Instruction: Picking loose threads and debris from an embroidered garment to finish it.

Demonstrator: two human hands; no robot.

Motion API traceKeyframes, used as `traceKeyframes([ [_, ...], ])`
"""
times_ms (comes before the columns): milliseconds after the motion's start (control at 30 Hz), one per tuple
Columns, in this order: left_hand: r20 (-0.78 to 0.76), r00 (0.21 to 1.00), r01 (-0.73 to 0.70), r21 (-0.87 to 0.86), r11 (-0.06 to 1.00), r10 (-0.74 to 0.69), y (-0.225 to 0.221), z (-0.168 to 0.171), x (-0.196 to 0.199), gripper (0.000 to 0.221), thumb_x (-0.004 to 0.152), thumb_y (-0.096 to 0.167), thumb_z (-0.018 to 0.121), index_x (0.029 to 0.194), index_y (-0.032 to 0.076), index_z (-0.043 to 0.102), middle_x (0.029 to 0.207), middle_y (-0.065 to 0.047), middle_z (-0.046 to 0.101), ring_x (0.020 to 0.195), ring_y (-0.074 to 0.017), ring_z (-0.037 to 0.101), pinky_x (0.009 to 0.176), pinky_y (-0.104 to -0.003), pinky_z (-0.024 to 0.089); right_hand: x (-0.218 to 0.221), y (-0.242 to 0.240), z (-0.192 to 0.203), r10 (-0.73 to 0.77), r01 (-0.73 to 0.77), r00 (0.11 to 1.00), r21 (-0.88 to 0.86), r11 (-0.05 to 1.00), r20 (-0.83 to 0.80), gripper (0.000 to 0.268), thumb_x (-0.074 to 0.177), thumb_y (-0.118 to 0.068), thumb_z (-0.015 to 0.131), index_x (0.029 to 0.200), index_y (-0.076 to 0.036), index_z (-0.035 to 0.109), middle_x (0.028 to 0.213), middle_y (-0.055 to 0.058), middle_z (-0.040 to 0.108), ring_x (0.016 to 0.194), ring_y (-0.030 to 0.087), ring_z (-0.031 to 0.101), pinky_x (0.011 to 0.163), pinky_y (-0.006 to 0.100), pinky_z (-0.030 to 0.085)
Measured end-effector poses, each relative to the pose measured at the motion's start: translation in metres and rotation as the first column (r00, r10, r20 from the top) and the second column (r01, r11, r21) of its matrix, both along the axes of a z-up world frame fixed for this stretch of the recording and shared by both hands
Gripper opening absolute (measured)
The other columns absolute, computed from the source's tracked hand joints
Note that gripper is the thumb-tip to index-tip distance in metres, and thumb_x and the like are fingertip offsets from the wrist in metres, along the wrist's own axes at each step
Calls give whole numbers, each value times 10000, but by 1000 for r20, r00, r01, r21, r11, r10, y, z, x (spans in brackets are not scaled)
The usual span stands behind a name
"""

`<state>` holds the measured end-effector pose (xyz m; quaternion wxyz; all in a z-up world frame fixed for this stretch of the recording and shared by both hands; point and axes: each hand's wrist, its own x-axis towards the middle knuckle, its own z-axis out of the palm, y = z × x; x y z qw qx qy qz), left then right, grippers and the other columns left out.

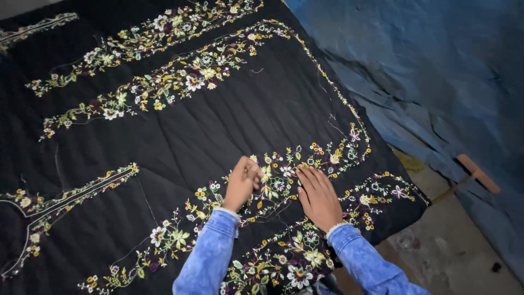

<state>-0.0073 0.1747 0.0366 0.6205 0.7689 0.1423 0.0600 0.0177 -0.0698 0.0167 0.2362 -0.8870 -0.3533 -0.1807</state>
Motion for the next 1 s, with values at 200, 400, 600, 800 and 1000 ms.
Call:
traceKeyframes([
  [200,-130,989,68,838,542,76,70,8,-14,314,781,30,701,1041,155,577,950,-121,763,947,-382,717,838,-517,578,2,0,-10,-72,75,996,-59,995,55,465,1038,-267,460,1479,-129,516,1505,67,532,1396,273,481,1209,437,310],
  [400,139,966,-6,853,521,-216,88,-30,2,87,998,245,642,991,160,628,877,-101,693,924,-315,673,864,-411,548,2,1,-12,-93,99,993,-77,992,79,473,1035,-278,455,1486,-147,513,1493,53,545,1395,268,488,1206,439,328],
  [600,-75,880,259,904,341,-469,53,-1,14,232,927,181,661,1151,215,613,1048,-9,643,1126,-222,623,930,-323,557,1,0,-9,-81,84,995,-57,995,52,471,1048,-292,441,1497,-164,503,1502,46,530,1414,262,467,1210,441,319],
  [800,-81,804,239,951,196,-590,56,-13,24,102,956,186,624,1055,178,646,1091,-21,614,1126,-218,607,933,-301,551,2,0,-14,-82,83,997,-43,996,14,468,1062,-309,415,1502,-173,500,1519,31,520,1423,250,457,1218,444,294],
  [1000,-69,715,79,997,-18,-696,67,-40,41,82,1013,231,562,1048,174,610,1042,-28,605,1074,-205,591,893,-264,532,1,-1,-6,-60,62,997,-53,997,39,457,1057,-279,428,1491,-156,499,1509,43,520,1415,259,462,1197,444,312],
])
